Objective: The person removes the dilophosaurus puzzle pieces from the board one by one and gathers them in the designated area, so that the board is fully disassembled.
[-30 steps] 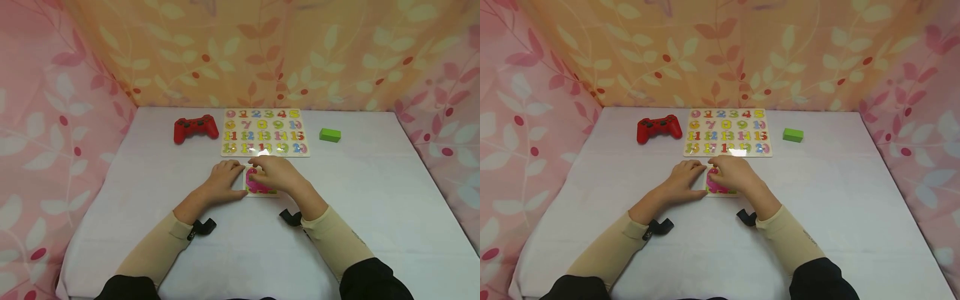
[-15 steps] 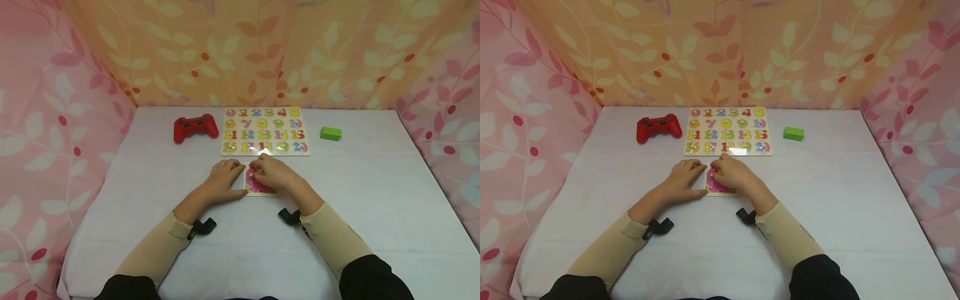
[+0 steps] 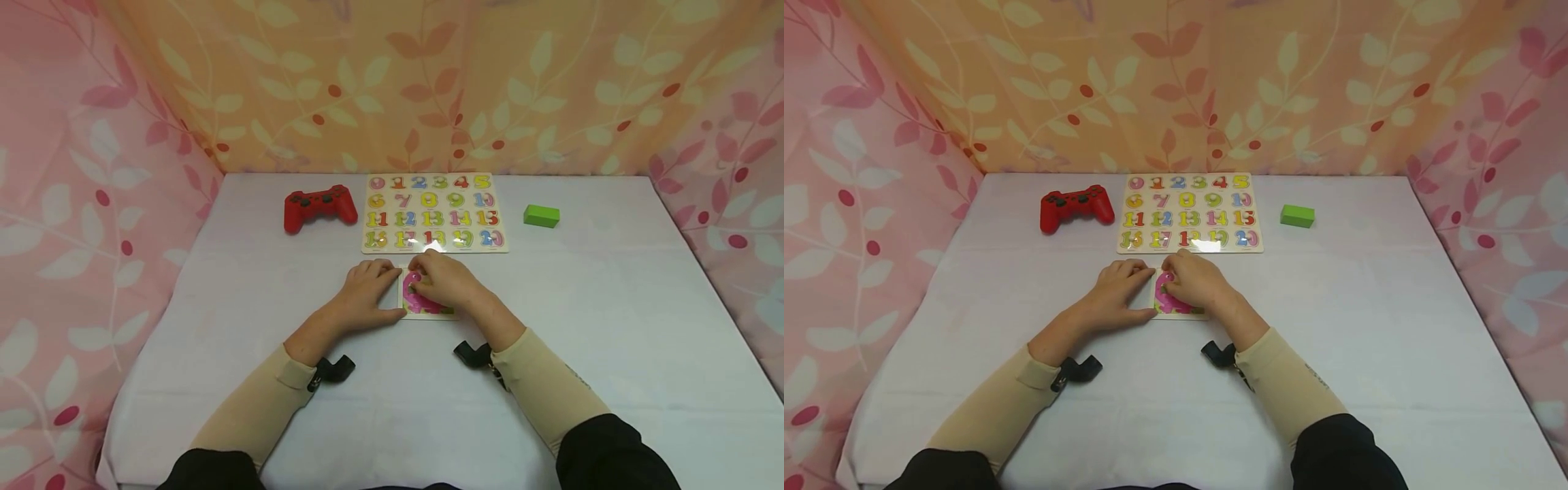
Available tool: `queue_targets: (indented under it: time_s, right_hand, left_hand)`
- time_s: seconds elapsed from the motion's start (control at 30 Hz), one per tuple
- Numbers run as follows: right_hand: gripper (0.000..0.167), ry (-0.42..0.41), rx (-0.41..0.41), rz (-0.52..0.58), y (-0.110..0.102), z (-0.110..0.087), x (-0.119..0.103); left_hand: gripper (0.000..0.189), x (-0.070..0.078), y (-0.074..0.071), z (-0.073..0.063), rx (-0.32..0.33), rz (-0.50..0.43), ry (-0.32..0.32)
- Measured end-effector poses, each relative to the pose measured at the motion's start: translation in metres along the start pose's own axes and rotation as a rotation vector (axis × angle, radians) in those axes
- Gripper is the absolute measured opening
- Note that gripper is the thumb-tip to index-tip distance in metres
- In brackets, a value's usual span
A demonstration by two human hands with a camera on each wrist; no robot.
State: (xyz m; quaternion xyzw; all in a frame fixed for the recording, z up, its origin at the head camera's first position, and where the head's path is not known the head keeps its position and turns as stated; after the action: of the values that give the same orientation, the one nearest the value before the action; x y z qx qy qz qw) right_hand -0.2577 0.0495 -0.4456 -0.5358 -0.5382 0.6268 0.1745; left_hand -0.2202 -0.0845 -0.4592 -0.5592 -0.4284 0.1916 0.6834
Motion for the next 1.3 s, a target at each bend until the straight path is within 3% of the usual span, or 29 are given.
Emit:
queue_targets:
  time_s: [0.4,0.7,0.9,1.1,1.3]
  right_hand:
    - [0.035,0.071,0.095,0.144,-0.005,-0.002,0.014]
    - [0.039,0.022,0.134,0.183,-0.008,-0.002,0.017]
    - [0.035,-0.045,0.157,0.08,-0.008,-0.003,0.011]
    - [0.038,-0.122,0.234,-0.065,-0.014,-0.01,0.0]
    - [0.038,-0.141,0.288,-0.073,-0.038,-0.025,-0.016]
  left_hand:
    - [0.085,0.002,-0.003,0.002,0.003,0.016,0.019]
    - [0.086,0.002,-0.003,0.002,0.005,0.017,0.015]
    - [0.086,0.001,-0.003,0.002,0.014,0.023,0.019]
    - [0.087,-0.001,0.0,0.001,0.009,0.027,0.013]
    - [0.088,-0.001,0.001,0.0,0.002,0.029,0.006]
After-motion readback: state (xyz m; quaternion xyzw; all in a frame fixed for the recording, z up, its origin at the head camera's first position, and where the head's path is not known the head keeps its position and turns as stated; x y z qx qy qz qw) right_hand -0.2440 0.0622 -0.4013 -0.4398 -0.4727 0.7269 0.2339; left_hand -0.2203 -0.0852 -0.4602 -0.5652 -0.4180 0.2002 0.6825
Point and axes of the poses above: each hand's wrist, its own z-axis towards the middle knuckle, its own y-axis out of the palm, x = y × z, the point moved 8 cm from there along z, towards the middle knuckle, and after that the axes turned 5 degrees about y, right-handed, at the moved point
